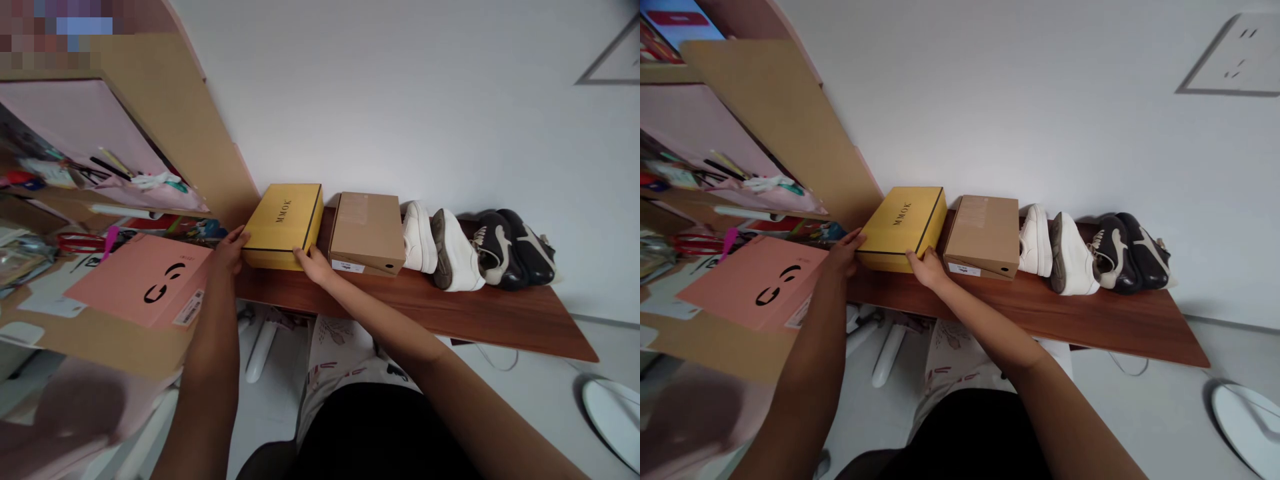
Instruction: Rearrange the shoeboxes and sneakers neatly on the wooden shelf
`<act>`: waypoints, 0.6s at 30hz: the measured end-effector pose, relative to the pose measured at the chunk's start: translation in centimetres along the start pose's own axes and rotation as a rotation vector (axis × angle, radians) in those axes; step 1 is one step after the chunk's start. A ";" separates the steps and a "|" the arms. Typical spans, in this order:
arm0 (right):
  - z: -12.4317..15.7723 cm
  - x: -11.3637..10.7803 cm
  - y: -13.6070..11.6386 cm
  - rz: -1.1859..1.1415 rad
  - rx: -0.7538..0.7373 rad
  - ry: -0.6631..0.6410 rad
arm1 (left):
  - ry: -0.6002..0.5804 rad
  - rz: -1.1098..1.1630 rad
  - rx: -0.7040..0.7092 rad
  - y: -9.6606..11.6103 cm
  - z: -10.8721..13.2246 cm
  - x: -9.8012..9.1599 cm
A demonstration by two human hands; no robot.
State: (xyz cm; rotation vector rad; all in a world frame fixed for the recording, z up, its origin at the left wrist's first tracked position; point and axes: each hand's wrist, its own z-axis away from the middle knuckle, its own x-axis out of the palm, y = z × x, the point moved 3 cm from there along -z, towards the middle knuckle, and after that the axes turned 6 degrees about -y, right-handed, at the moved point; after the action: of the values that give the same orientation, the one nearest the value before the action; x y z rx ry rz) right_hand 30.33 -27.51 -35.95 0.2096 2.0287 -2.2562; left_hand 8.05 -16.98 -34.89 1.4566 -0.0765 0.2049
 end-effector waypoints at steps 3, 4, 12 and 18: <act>0.2 0.0 0.4 0.041 0.047 0.005 | -0.008 0.008 0.002 -0.4 -0.1 0.1; 0.2 0.0 0.5 0.045 0.051 0.004 | -0.009 0.005 0.003 -0.5 -0.2 0.1; 1.8 -0.7 -0.5 0.035 0.048 -0.014 | 0.097 -0.265 0.110 0.5 0.5 0.7; 8.4 -8.1 -1.7 0.025 -0.213 0.023 | 0.304 -0.564 0.518 2.7 5.0 3.8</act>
State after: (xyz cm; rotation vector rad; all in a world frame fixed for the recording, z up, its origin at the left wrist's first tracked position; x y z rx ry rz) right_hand 37.73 -35.85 -32.01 0.2422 2.2437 -2.0130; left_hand 11.62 -21.35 -30.95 1.8780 0.6723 -0.0248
